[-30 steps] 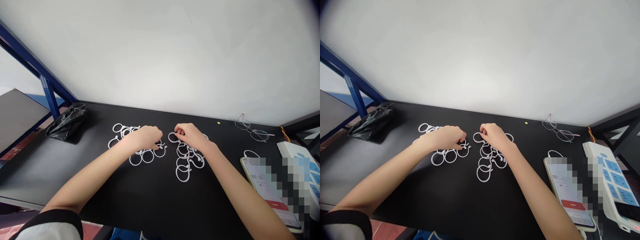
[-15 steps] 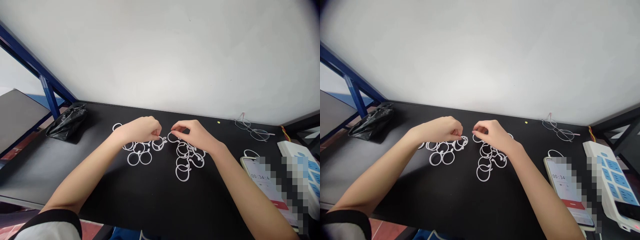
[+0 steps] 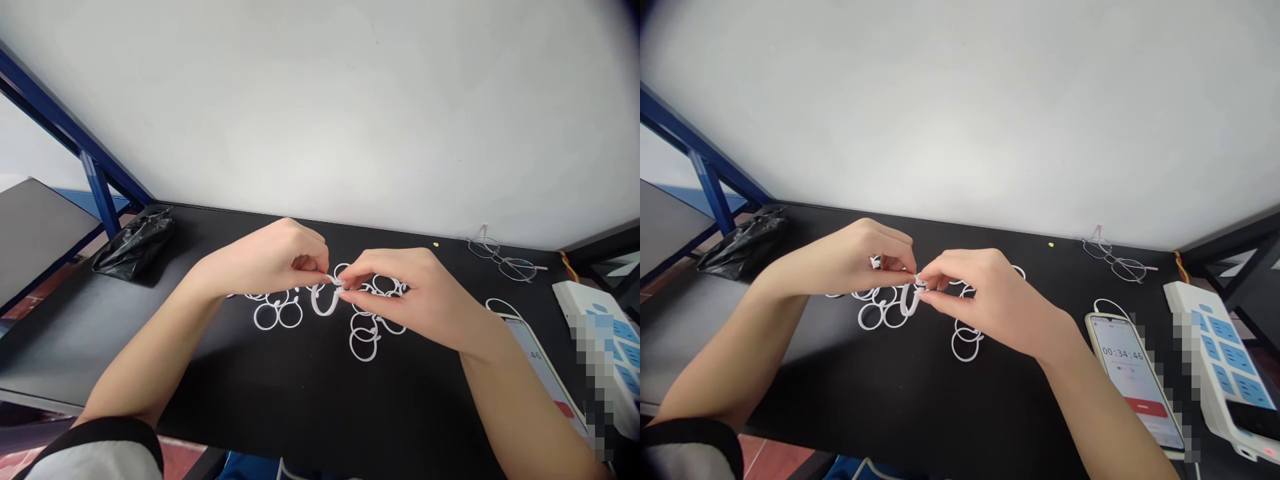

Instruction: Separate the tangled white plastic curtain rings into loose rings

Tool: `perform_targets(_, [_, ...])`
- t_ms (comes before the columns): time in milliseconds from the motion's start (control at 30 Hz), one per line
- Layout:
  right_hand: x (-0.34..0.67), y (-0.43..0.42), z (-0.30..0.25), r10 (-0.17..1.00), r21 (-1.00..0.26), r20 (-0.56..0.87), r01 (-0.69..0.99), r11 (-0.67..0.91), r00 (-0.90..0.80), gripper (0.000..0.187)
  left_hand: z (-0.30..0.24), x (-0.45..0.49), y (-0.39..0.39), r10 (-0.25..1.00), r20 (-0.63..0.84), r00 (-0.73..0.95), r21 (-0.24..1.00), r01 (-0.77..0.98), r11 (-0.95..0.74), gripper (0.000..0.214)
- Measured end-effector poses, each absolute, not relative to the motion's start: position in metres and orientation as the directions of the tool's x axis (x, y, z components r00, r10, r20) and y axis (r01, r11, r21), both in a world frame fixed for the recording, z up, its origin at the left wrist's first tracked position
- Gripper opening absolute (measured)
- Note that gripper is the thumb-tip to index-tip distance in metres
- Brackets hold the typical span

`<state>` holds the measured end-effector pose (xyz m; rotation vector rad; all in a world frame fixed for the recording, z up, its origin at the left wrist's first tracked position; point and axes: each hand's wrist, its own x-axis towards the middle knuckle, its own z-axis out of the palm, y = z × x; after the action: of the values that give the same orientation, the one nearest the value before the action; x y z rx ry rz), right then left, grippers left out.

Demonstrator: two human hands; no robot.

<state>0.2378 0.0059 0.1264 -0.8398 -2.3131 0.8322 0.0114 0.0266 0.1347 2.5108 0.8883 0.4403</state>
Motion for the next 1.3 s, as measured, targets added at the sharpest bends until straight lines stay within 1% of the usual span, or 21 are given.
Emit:
perform_targets(100, [0.237,0.003,0.128,0.697,-0.682,0.250,0.388,0.619,-0.672,0.010,0.135,0.013,0.025,0.649,0.156,0.744,0.492,0.511,-0.705,0.018])
perform_targets(200, [0.237,0.001,0.130,0.686,-0.681,0.268,0.371,0.632,-0.676,0.010,0.137,0.013,0.022,0.649,0.171,0.741,0.492,0.507,-0.708,0.018])
perform_targets(367, [0.245,-0.003,0.135,0.688,-0.699,0.387,0.291,0.653,-0.614,0.008,0.148,0.016,0.007,0.676,0.247,0.695,0.485,0.515,-0.707,0.019])
perform_targets(467, [0.248,-0.005,0.140,0.692,-0.704,0.495,0.223,0.674,-0.526,0.006,0.148,0.020,-0.003,0.650,0.336,0.681,0.437,0.499,-0.748,0.029])
perform_targets(567, [0.246,-0.006,0.144,0.693,-0.703,0.561,0.182,0.688,-0.452,0.007,0.138,0.027,-0.009,0.602,0.490,0.631,0.376,0.470,-0.799,0.052])
perform_targets(633, [0.244,-0.007,0.146,0.692,-0.704,0.575,0.167,0.690,-0.437,0.009,0.129,0.032,-0.010,0.584,0.596,0.551,0.359,0.468,-0.807,0.053])
perform_targets(733, [0.243,-0.007,0.149,0.680,-0.703,0.579,0.148,0.696,-0.450,0.012,0.123,0.037,-0.012,0.592,0.651,0.475,0.403,0.446,-0.799,0.048])
perform_targets(833, [0.243,-0.008,0.151,0.665,-0.697,0.587,0.130,0.705,-0.461,0.016,0.123,0.038,-0.013,0.593,0.670,0.447,0.476,0.354,-0.805,0.053])
perform_targets(933, [0.242,-0.008,0.152,0.655,-0.696,0.591,0.113,0.709,-0.472,0.016,0.124,0.040,-0.013,0.600,0.657,0.456,0.535,0.278,-0.798,0.051])
perform_targets(1067, [0.241,-0.009,0.151,0.643,-0.690,0.596,0.101,0.716,-0.481,0.015,0.124,0.041,-0.011,0.570,0.686,0.452,0.549,0.192,-0.813,0.043])
perform_targets(1133, [0.242,-0.008,0.151,0.631,-0.671,0.609,0.113,0.733,-0.480,0.015,0.124,0.041,-0.011,0.577,0.679,0.453,0.540,0.225,-0.811,0.042])
perform_targets(1300, [0.244,-0.005,0.151,0.598,-0.611,0.639,0.153,0.777,-0.483,0.018,0.123,0.040,-0.011,0.615,0.640,0.460,0.470,0.399,-0.787,0.044])
